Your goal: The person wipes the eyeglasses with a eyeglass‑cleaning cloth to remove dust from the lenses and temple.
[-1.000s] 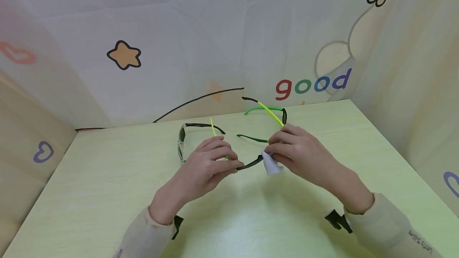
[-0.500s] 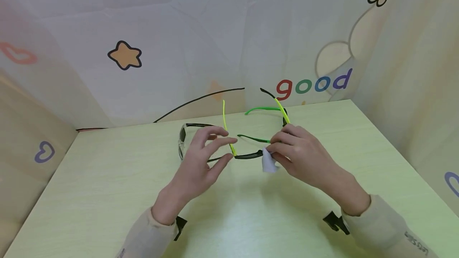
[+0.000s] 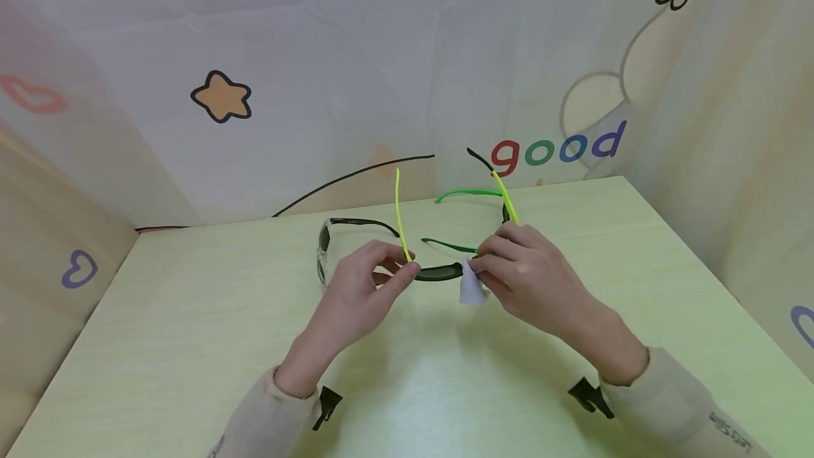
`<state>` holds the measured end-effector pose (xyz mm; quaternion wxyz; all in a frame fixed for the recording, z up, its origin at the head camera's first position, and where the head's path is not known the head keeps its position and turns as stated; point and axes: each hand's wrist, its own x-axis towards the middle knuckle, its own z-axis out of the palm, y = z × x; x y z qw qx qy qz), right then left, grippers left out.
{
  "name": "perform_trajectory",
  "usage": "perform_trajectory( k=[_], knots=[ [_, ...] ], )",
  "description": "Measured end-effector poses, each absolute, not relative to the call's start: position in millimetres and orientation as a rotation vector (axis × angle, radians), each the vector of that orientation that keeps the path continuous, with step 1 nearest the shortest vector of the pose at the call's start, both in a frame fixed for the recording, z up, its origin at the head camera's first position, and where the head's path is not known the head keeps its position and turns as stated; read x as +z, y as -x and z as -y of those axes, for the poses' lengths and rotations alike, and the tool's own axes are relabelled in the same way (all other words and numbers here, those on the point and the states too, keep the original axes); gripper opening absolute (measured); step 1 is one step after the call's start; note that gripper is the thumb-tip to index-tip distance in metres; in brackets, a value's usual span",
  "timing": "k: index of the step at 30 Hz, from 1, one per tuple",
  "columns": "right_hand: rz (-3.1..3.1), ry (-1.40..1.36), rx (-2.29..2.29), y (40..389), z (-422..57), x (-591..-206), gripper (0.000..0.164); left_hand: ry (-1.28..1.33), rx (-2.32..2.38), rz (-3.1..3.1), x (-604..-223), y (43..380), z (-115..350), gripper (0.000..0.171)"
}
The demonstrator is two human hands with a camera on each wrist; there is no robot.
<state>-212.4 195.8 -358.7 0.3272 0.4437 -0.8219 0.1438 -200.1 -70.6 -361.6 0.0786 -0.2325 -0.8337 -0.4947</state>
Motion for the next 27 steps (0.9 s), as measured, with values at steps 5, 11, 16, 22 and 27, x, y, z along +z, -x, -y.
perform_trajectory(
  k=[5, 11, 16, 22, 27],
  knots=[
    [2.170, -1.161, 0.355, 211.5, -194.3, -360.4, 0.025, 0.667, -1.586, 2.512, -360.6, 200.2, 69.2, 0.008],
    [2.180, -1.157, 0.341, 211.2, -192.5, -362.0, 0.027, 0.595, -1.765, 2.486, -360.0, 200.6, 68.8, 0.008],
    [2.161, -1.157, 0.328, 211.6, -192.1, -362.9, 0.028, 0.566, -1.784, 2.481, -359.7, 200.2, 68.7, 0.007],
    [2.187, -1.158, 0.318, 211.4, -192.1, -363.3, 0.030, 0.575, -1.748, 2.484, -359.9, 200.2, 69.7, 0.007],
    [2.216, -1.152, 0.322, 211.1, -191.9, -363.1, 0.028, 0.584, -1.756, 2.469, -360.6, 200.9, 70.7, 0.007]
  ],
)
